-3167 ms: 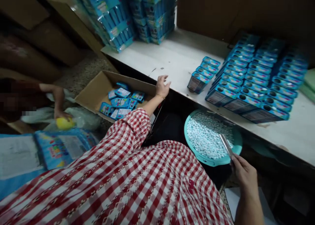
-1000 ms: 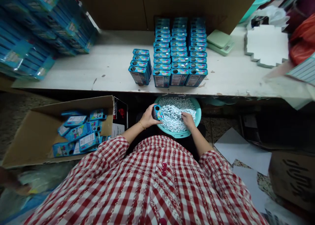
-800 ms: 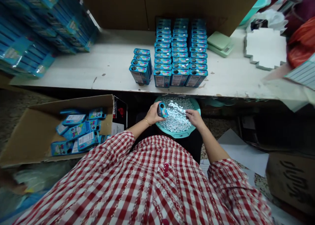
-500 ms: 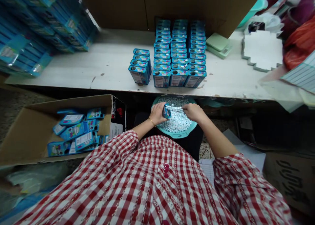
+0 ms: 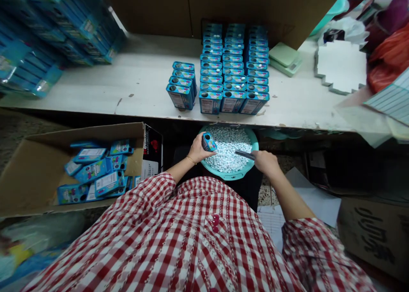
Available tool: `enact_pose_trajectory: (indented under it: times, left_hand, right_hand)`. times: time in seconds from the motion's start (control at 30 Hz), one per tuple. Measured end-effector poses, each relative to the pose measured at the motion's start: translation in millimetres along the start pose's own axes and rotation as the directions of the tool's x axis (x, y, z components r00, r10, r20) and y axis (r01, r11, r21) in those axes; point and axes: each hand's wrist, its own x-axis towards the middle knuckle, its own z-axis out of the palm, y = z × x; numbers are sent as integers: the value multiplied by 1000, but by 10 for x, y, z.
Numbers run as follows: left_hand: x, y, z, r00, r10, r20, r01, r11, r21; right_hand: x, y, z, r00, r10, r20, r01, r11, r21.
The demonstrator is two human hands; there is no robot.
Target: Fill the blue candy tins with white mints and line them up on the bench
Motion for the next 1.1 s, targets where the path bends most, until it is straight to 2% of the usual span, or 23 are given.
enact_pose_trajectory:
  times: [0.07, 0.13, 0.27, 0.37, 0.47, 0.53, 0.6, 0.77, 0.83, 0.93, 1.0, 1.1]
  left_hand:
    - [6, -49, 43, 998, -52, 22, 54, 993, -107]
    - [28, -70, 132, 994, -91, 66, 103, 975, -195]
    - [82, -38, 295, 979, -141, 150, 185, 921, -343]
    - [81, 4, 257, 972, -141, 186, 207, 889, -408]
    - [50, 9, 87, 990, -98, 103, 129, 921, -368]
    - [32, -8, -30, 998, -47, 33, 54, 954, -294]
    - [25, -23, -100, 1000, 1, 9, 1, 979, -206]
    - [53, 19, -23, 997, 78, 18, -79, 996, 41]
    - [68, 63, 48, 993, 111, 40, -115, 987, 112]
    - [68, 129, 120, 986, 148, 70, -159, 967, 197]
    - [54, 159, 136, 985, 150, 86, -167, 954, 248]
    - [30, 175, 130, 986, 125, 112, -153, 943, 295]
  right_hand:
    - [120, -96, 307, 1000, 14, 22, -14, 999, 30]
    - [279, -305, 561, 1000, 6, 16, -7, 998, 70]
    - [592, -625, 851, 997, 22, -70, 3, 942, 336]
    - [702, -574, 925, 995, 1, -98, 45, 884, 465]
    - [690, -391, 913, 993, -38, -115, 93, 849, 521]
    - [641, -272, 846, 989, -68, -128, 128, 821, 557]
    - [579, -174, 728, 985, -102, -139, 164, 798, 580]
    - [413, -67, 262, 939, -234, -251, 340, 733, 590]
    - [353, -102, 49, 924, -284, -256, 379, 763, 523]
    - [267, -237, -244, 932, -317, -178, 360, 871, 335]
    - [208, -358, -406, 950, -287, -125, 307, 934, 183]
    - [122, -539, -591, 971, -223, -82, 224, 975, 4]
